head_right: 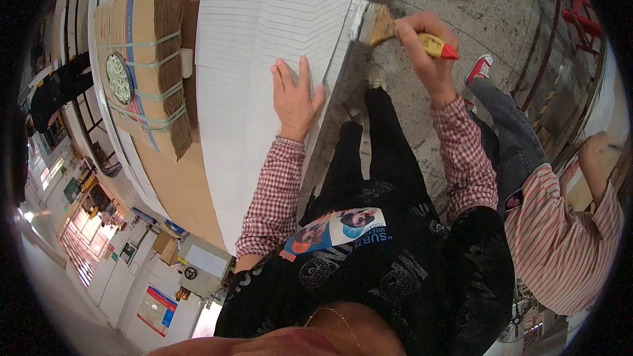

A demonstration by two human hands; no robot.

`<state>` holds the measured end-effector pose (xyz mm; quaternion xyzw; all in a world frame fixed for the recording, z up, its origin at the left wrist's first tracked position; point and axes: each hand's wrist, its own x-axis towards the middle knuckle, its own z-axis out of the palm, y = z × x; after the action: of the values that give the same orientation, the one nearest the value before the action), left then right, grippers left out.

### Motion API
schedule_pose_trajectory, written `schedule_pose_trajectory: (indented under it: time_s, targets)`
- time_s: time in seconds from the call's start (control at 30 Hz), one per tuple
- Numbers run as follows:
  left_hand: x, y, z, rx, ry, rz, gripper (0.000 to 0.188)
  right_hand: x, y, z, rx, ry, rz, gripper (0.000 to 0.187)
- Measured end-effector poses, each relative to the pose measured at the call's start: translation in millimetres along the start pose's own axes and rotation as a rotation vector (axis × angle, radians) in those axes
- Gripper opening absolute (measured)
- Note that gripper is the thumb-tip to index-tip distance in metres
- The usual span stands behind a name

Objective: Applying a white substance to long panels using a brush in a workshop environment.

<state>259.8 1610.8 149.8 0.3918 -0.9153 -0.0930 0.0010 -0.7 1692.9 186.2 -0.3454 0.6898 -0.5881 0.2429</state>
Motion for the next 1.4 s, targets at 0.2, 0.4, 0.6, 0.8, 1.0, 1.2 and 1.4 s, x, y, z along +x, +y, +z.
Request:
schedule_pose_trajectory:
  time_s: [0.2, 0.4, 0.6, 0.8, 1.0, 1.2, 1.4]
  targets:
    - [10.0, -7.8, -10.9, -0.026, -0.040, 0.080, 0.054, -36.8, -0.4, 11.0, -0.023, -0.092, -0.054, 0.010]
    - [12.0, -9.5, -14.8, 0.000, -0.055, 0.101, 0.049, -34.6, -9.6, 4.9, -0.029, 0.027, -0.091, 0.007]
    - [10.1, -5.8, -9.6, -0.016, -0.028, 0.085, 0.050, -51.9, -7.1, 17.8, -0.077, -0.038, -0.097, 0.008]
    - [-51.2, 2.6, 10.1, -0.032, 0.084, -0.046, 0.067, -78.7, -23.8, 22.4, -0.045, -0.066, -0.094, 0.006]
    - [-60.0, -7.9, -0.2, -0.048, 0.032, 0.017, 0.063, -66.3, -13.8, 24.5, -0.133, 0.063, -0.180, 0.006]
    - [-53.2, -27.4, -8.2, -0.039, 0.009, 0.084, 0.047, -114.5, -29.6, 41.6, -0.086, -0.056, -0.115, 0.007]
    - [-49.6, -26.3, -10.8, -0.022, 0.007, 0.097, 0.042, -92.2, -28.5, 35.8, -0.126, 0.079, -0.235, 0.008]
